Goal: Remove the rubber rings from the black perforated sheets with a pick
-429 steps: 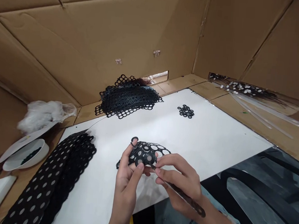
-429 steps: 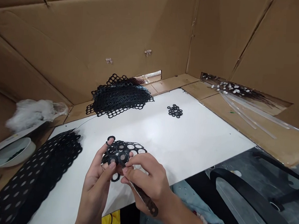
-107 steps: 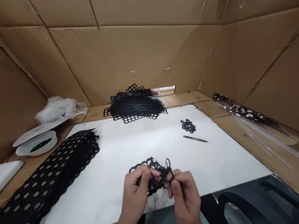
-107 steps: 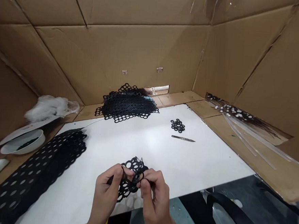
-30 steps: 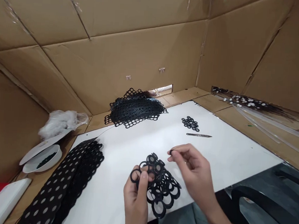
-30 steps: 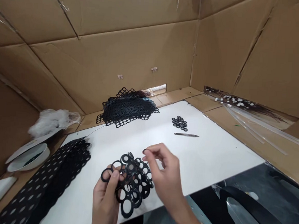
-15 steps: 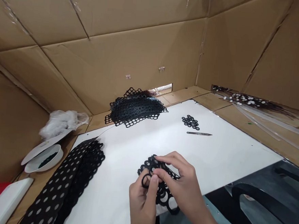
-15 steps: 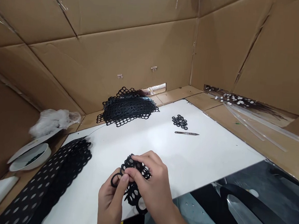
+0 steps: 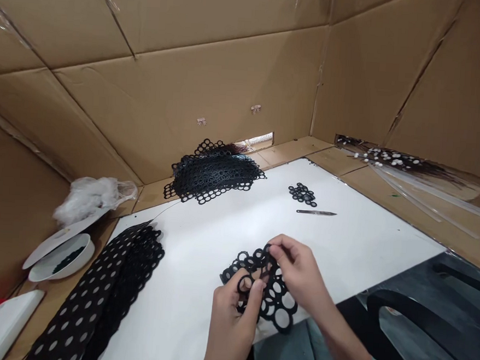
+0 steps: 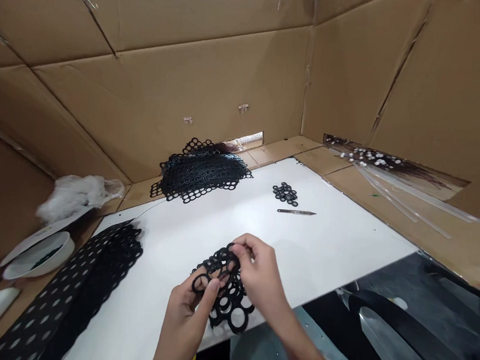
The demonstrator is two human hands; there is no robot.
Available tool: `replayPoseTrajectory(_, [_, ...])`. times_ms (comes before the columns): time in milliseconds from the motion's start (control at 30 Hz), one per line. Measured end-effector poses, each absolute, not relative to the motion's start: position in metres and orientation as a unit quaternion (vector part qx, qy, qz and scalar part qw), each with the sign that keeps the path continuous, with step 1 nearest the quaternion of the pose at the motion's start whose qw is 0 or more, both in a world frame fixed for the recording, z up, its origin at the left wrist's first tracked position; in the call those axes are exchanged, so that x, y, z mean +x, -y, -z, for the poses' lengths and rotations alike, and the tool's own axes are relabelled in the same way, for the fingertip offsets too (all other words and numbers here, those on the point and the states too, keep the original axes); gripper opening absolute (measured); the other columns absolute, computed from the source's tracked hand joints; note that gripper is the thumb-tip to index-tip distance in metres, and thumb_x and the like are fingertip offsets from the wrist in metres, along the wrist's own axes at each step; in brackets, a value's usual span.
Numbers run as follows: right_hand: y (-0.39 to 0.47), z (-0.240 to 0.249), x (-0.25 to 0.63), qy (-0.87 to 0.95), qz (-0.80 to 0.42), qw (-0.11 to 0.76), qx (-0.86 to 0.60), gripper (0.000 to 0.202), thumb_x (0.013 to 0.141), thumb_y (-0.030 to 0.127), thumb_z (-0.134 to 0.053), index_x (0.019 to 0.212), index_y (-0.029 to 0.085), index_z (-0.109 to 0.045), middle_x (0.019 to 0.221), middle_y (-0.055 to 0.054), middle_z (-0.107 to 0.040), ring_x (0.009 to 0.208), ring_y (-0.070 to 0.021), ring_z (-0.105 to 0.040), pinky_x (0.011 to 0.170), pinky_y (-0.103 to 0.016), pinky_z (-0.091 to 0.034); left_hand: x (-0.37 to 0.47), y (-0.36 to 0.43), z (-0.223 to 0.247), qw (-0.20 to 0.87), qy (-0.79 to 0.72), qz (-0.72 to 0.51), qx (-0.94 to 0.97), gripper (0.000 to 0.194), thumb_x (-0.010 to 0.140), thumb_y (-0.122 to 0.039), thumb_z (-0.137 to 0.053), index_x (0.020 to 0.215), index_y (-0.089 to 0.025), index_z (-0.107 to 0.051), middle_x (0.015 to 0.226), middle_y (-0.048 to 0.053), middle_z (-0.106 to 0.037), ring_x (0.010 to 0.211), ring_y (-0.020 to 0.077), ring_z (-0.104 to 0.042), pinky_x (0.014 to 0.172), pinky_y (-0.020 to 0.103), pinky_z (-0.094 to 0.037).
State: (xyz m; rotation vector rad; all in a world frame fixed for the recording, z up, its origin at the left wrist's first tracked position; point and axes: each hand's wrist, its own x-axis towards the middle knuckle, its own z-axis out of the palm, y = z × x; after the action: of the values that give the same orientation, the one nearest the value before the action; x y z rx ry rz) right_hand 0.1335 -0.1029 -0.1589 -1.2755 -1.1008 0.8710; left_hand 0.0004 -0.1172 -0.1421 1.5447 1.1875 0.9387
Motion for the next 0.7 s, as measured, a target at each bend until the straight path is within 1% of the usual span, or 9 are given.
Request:
replayPoseTrajectory(67, [0.102, 0.157, 0.138, 0.432, -0.430, 0.599, -0.519, 0.031, 0.079, 0.047, -0.058, 0.067, 0.018, -0.058, 0.061, -0.002, -0.060, 0.058, -0.0156, -0.056, 0.056, -0.027, -0.045, 0.001, 0.117, 0.143, 0.507, -0.483, -0.400, 0.592, 0.028, 0.083, -0.039, -0.060, 0.062, -0.020, -0.060, 0.067, 0.004, -0.064, 0.068, 0.0200, -0.060, 0.062, 0.024, -0.047])
replayPoseTrajectory(133, [0.099, 0.155, 0.144, 0.417, -0.449, 0.610, -0.503, 0.035, 0.077, 0.051, -0.061, 0.067, 0.017, -0.059, 0.062, -0.002, -0.060, 0.058, -0.0148, -0.055, 0.056, -0.026, -0.045, 0.000, 0.118, 0.143, 0.535, -0.479, -0.411, 0.562, 0.027, 0.080, -0.039, -0.063, 0.061, -0.020, -0.061, 0.071, 0.005, -0.068, 0.071, 0.0208, -0.063, 0.066, 0.026, -0.050])
replayPoseTrajectory(200, [0.093, 0.156, 0.157, 0.420, -0.387, 0.627, -0.529, 0.038, 0.080, 0.053, -0.056, 0.067, 0.017, -0.058, 0.056, -0.001, -0.056, 0.051, -0.0127, -0.051, 0.051, -0.025, -0.043, -0.004, 0.118, 0.142, 0.560, -0.473, -0.410, 0.542, 0.024, 0.078, -0.040, -0.066, 0.067, -0.019, -0.065, 0.073, 0.007, -0.071, 0.073, 0.0218, -0.066, 0.069, 0.028, -0.053])
replayPoseTrajectory(267, [0.080, 0.159, 0.179, 0.422, -0.263, 0.638, -0.588, 0.042, 0.088, 0.052, -0.042, 0.069, 0.017, -0.056, 0.051, 0.001, -0.050, 0.043, -0.0106, -0.045, 0.046, -0.025, -0.039, -0.013, 0.117, 0.141, 0.579, -0.479, -0.420, 0.509, 0.024, 0.076, -0.042, -0.069, 0.072, -0.018, -0.067, 0.072, 0.007, -0.073, 0.074, 0.0230, -0.068, 0.072, 0.029, -0.054])
replayPoseTrajectory(333, [0.060, 0.163, 0.208, 0.416, -0.168, 0.629, -0.634, 0.040, 0.092, 0.045, -0.033, 0.076, 0.017, -0.057, 0.058, -0.001, -0.055, 0.047, -0.0107, -0.047, 0.050, -0.026, -0.040, -0.023, 0.116, 0.140, 0.575, -0.507, -0.452, 0.457, 0.024, 0.073, -0.042, -0.072, 0.070, -0.019, -0.066, 0.068, 0.006, -0.073, 0.074, 0.0228, -0.069, 0.071, 0.029, -0.055])
replayPoseTrajectory(400, [0.036, 0.168, 0.236, 0.454, -0.121, 0.576, -0.669, 0.033, 0.090, 0.041, -0.044, 0.076, 0.016, -0.060, 0.061, -0.002, -0.058, 0.054, -0.0131, -0.053, 0.055, -0.028, -0.041, -0.032, 0.113, 0.139, 0.572, -0.521, -0.481, 0.413, 0.027, 0.071, -0.042, -0.074, 0.063, -0.019, -0.063, 0.069, 0.006, -0.074, 0.077, 0.0229, -0.070, 0.070, 0.027, -0.055])
replayPoseTrajectory(500, [0.005, 0.176, 0.262, 0.538, -0.097, 0.476, -0.689, 0.031, 0.087, 0.037, -0.056, 0.067, 0.015, -0.062, 0.061, 0.000, -0.058, 0.060, -0.0133, -0.056, 0.060, -0.028, -0.044, -0.036, 0.108, 0.138, 0.586, -0.492, -0.503, 0.401, 0.032, 0.067, -0.042, -0.077, 0.056, -0.018, -0.060, 0.078, 0.008, -0.076, 0.085, 0.0243, -0.070, 0.074, 0.028, -0.055])
replayPoseTrajectory(600, [-0.010, 0.183, 0.268, 0.593, -0.070, 0.392, -0.700, 0.022, 0.090, 0.034, -0.056, 0.084, 0.014, -0.063, 0.080, -0.001, -0.063, 0.072, -0.0124, -0.061, 0.068, -0.029, -0.051, -0.031, 0.105, 0.138, 0.605, -0.464, -0.518, 0.388, 0.027, 0.063, -0.038, -0.081, 0.063, -0.018, -0.063, 0.078, 0.007, -0.075, 0.085, 0.0252, -0.071, 0.079, 0.031, -0.055])
replayPoseTrajectory(700, [-0.008, 0.189, 0.262, 0.613, -0.027, 0.342, -0.712, 0.021, 0.092, 0.032, -0.055, 0.104, 0.016, -0.060, 0.106, -0.006, -0.062, 0.091, -0.0165, -0.062, 0.080, -0.035, -0.053, -0.024, 0.105, 0.135, 0.631, -0.448, -0.538, 0.334, 0.025, 0.059, -0.029, -0.084, 0.064, -0.018, -0.063, 0.079, 0.005, -0.074, 0.086, 0.0265, -0.071, 0.080, 0.034, -0.056])
